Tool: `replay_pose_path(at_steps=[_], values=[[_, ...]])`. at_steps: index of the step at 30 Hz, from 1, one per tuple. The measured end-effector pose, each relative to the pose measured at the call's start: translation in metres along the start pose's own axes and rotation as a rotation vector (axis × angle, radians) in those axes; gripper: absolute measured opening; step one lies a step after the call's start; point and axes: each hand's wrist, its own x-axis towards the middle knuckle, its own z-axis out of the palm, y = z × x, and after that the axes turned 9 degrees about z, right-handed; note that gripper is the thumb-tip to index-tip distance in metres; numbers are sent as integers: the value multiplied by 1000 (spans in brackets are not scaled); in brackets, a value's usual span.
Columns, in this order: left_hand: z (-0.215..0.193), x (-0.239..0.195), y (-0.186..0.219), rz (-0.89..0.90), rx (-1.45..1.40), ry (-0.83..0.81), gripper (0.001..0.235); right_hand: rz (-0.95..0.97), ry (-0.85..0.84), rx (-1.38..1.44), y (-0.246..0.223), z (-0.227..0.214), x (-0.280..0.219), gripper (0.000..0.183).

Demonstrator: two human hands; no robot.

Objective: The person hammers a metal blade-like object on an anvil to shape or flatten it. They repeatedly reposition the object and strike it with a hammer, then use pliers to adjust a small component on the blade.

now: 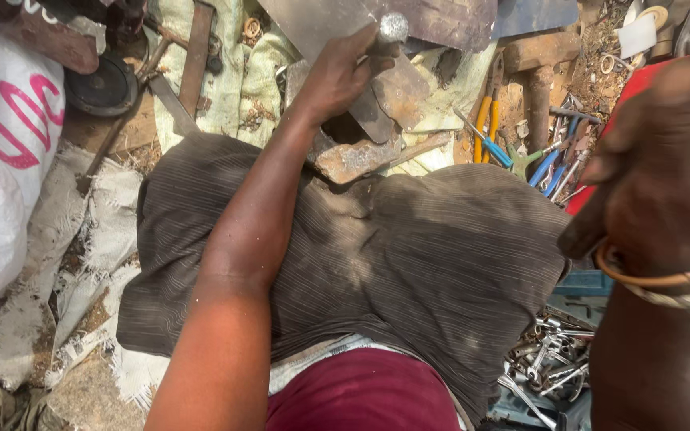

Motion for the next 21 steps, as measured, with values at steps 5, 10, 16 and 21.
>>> replay_pose_path(at_steps=[5, 10, 16, 21], values=[[7, 31, 2, 11, 223, -39, 33, -226, 106, -188, 77, -19, 22, 36], [7, 26, 28, 48, 267, 10, 44, -65, 422, -483, 131, 32, 26, 42], [0, 11, 21, -58, 114, -38, 18, -149, 414, -275, 24, 31, 7, 21], [-6, 23, 6, -31, 177, 9, 24, -652, 334, 114, 53, 34, 46, 17]])
